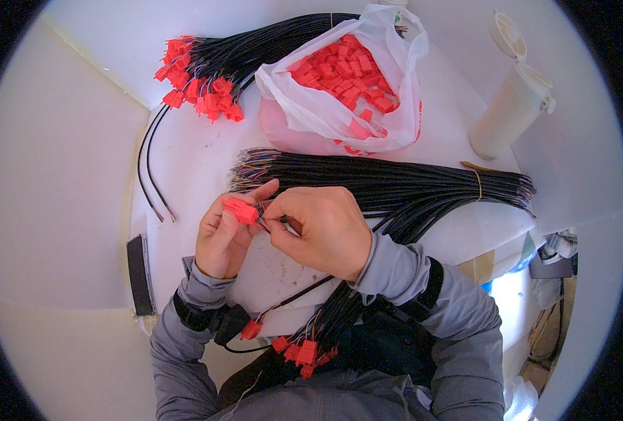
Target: Inserting individual wires into a red plastic connector housing to assemble a wire harness.
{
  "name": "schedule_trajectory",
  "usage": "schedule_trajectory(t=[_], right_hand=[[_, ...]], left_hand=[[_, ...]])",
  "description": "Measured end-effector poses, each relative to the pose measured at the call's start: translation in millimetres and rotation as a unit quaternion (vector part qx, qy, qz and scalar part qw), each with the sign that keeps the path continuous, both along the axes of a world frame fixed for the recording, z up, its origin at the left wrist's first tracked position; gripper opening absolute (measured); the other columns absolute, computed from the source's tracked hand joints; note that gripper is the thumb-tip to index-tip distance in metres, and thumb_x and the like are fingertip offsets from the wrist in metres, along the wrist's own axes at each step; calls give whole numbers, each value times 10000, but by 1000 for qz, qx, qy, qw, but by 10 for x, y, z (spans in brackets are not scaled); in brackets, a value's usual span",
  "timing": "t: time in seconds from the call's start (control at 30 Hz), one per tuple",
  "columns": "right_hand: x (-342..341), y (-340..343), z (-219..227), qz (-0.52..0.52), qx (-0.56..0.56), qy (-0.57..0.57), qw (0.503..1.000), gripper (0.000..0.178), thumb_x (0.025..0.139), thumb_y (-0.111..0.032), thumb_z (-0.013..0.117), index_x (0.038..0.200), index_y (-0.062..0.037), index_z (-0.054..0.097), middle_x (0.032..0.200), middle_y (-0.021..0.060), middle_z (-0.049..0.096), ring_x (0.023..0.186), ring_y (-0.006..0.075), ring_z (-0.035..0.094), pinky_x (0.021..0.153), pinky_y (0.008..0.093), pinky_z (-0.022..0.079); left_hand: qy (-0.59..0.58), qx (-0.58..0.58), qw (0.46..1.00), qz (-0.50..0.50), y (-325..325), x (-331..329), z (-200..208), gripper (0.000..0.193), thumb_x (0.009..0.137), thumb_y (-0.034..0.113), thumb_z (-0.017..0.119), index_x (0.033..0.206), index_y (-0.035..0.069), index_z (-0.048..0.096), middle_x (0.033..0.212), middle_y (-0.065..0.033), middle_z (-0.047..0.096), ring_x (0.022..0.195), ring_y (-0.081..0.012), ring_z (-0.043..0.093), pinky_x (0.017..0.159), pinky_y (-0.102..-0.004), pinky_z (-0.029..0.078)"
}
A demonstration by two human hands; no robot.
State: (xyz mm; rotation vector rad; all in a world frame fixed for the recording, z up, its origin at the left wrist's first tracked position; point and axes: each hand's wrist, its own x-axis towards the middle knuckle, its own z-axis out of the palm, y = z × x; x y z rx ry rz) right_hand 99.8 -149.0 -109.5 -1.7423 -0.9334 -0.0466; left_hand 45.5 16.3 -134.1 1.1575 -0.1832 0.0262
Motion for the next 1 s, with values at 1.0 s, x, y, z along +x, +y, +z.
schedule_trajectory(t=[1.0], right_hand=[[69, 23, -116, 90, 24, 303, 948, 132, 719, -97, 623, 730, 28, 585, 595, 21, 560, 531, 40, 463, 475, 202, 387]], left_hand=[[-105, 61, 992, 17, -15, -27, 16, 351, 826, 337, 492, 964, 17, 449, 1160, -275, 426, 1144, -348, 365, 970, -454, 223]])
